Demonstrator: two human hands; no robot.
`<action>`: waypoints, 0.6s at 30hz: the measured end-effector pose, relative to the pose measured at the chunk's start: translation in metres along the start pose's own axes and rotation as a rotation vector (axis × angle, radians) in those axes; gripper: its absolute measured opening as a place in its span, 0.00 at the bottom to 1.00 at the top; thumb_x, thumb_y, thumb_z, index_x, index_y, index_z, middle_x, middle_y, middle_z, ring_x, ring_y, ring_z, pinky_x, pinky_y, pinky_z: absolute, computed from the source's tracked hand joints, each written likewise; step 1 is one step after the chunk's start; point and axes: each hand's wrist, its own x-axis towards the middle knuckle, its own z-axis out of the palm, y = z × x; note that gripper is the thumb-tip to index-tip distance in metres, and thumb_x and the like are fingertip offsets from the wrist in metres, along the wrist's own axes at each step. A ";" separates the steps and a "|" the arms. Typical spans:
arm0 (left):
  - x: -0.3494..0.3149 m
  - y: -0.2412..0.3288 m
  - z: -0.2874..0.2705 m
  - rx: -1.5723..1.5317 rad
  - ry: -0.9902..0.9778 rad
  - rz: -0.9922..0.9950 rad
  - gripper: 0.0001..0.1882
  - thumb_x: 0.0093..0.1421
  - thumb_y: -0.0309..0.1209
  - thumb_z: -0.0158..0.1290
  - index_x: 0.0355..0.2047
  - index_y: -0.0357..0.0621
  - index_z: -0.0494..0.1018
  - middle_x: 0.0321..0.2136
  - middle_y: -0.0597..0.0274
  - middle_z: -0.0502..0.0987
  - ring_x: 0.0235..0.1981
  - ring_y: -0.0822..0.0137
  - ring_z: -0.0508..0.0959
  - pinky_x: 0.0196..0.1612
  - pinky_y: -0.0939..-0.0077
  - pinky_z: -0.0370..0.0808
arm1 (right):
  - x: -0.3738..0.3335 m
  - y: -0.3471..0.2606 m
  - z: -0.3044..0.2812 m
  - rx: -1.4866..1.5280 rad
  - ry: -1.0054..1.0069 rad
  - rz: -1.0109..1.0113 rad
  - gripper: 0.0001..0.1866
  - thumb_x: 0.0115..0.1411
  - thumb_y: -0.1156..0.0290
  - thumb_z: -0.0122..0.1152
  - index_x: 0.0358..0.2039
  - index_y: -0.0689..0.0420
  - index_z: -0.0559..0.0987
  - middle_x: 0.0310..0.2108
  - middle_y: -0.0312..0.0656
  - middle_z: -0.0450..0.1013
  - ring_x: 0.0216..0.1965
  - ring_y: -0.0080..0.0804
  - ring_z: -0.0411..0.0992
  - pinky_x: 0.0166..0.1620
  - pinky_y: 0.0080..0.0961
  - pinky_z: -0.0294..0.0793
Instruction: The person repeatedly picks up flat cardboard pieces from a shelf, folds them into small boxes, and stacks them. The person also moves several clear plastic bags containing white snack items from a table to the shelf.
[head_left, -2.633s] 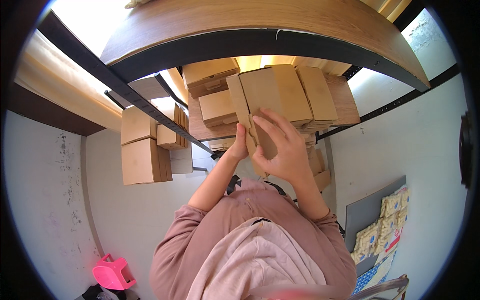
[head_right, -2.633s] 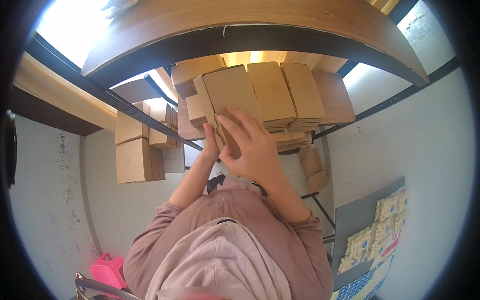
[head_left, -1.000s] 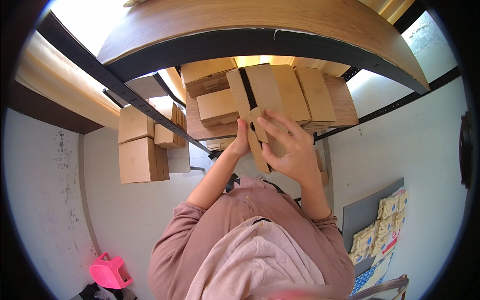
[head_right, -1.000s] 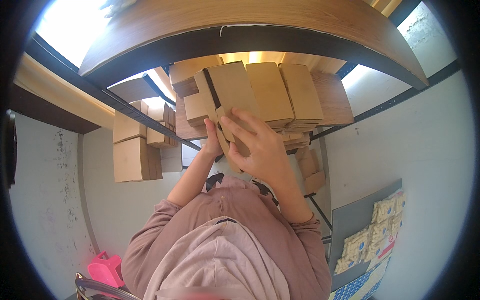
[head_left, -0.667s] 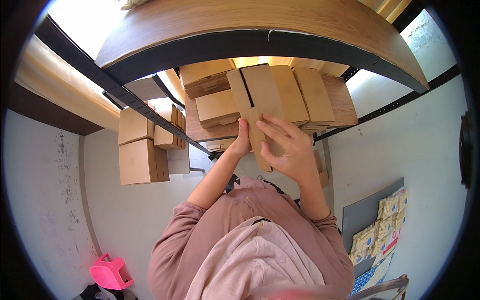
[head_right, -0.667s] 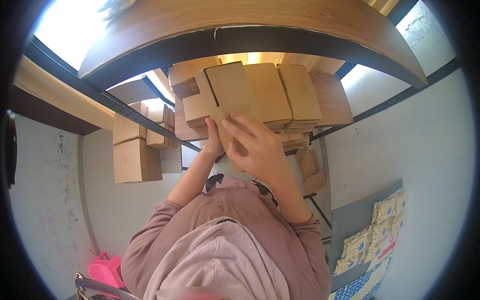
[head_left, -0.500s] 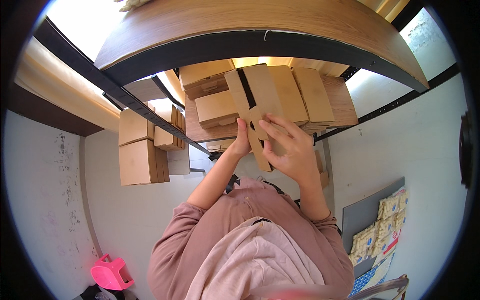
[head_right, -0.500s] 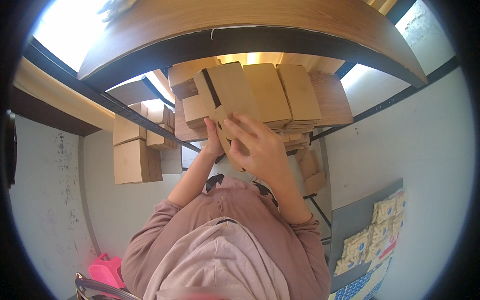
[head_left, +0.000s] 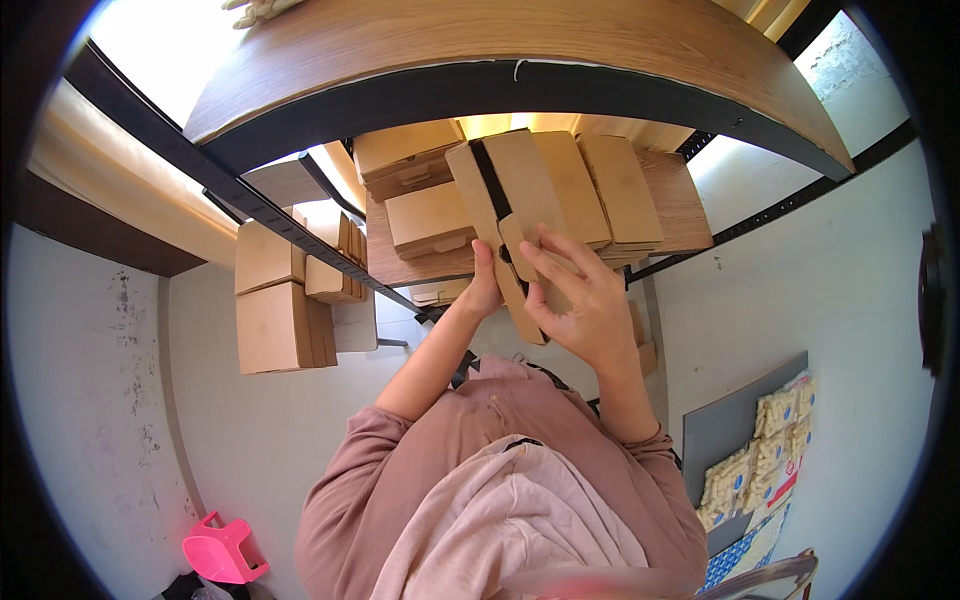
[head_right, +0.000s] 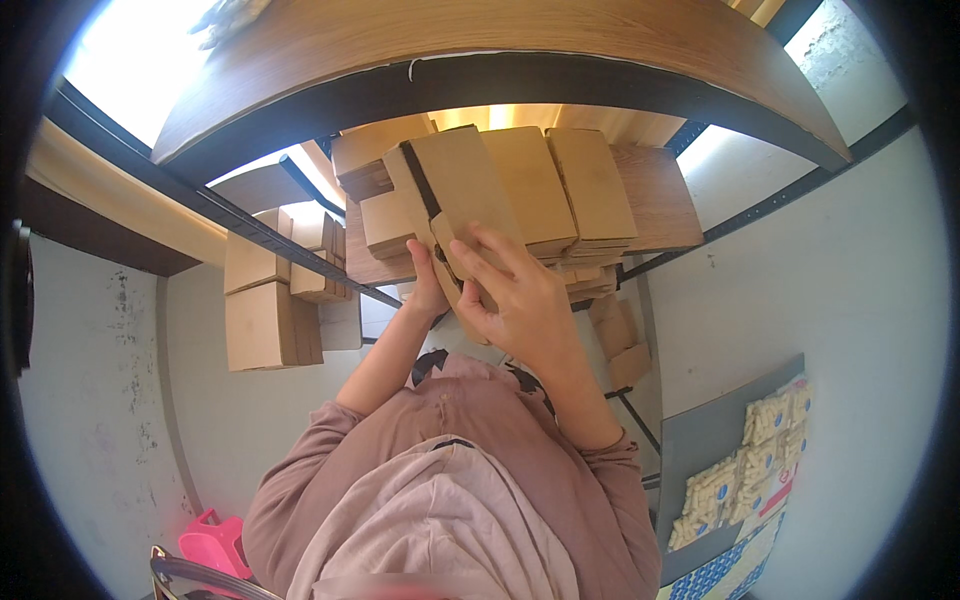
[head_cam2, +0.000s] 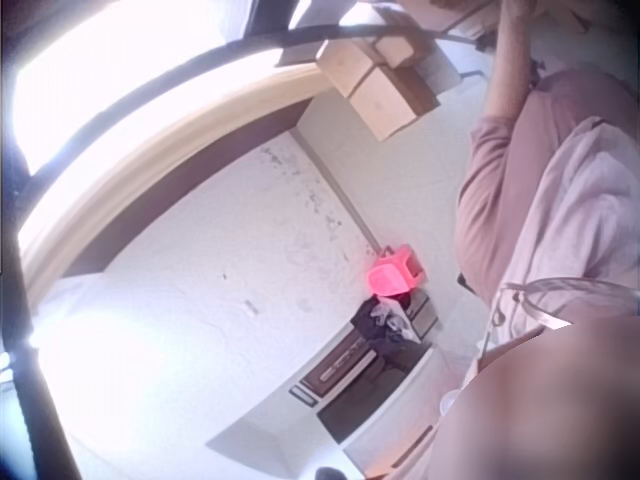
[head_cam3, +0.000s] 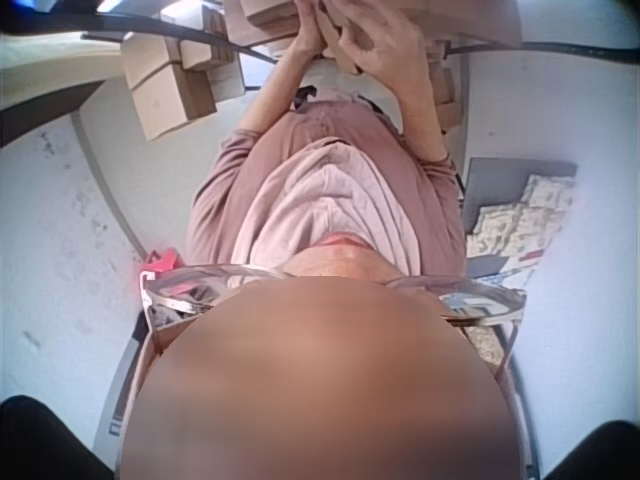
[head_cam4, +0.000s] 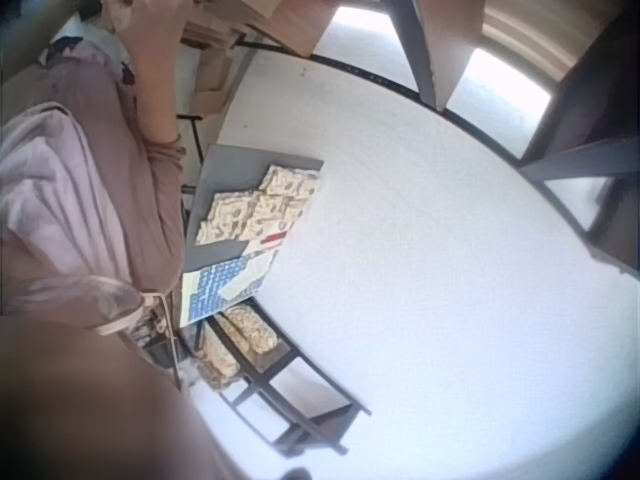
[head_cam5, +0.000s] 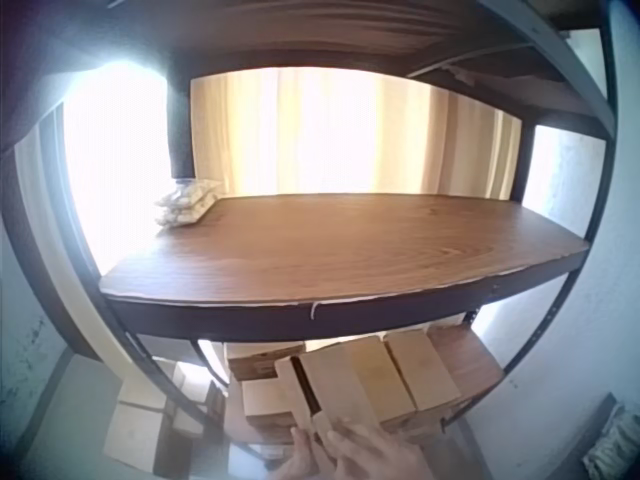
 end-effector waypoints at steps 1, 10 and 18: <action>0.001 -0.001 -0.002 -0.006 -0.015 0.007 0.51 0.49 0.73 0.22 0.58 0.42 0.54 0.53 0.56 0.63 0.55 0.62 0.64 0.56 0.65 0.63 | 0.000 0.000 0.000 -0.001 0.006 -0.004 0.21 0.41 0.77 0.59 0.40 0.55 0.77 0.42 0.43 0.71 0.36 0.36 0.74 0.35 0.27 0.76; 0.001 0.001 0.001 0.004 -0.009 0.017 0.51 0.49 0.73 0.23 0.59 0.43 0.52 0.53 0.55 0.63 0.55 0.61 0.64 0.54 0.64 0.65 | 0.000 0.001 0.002 -0.011 0.005 -0.026 0.22 0.40 0.78 0.58 0.41 0.57 0.77 0.45 0.46 0.70 0.34 0.36 0.74 0.33 0.26 0.76; -0.001 0.002 0.002 0.005 0.010 0.019 0.51 0.49 0.72 0.23 0.59 0.43 0.50 0.54 0.54 0.62 0.55 0.60 0.64 0.55 0.63 0.64 | 0.001 -0.002 0.001 -0.046 -0.040 -0.020 0.22 0.41 0.79 0.58 0.42 0.56 0.77 0.46 0.43 0.69 0.35 0.34 0.74 0.33 0.25 0.76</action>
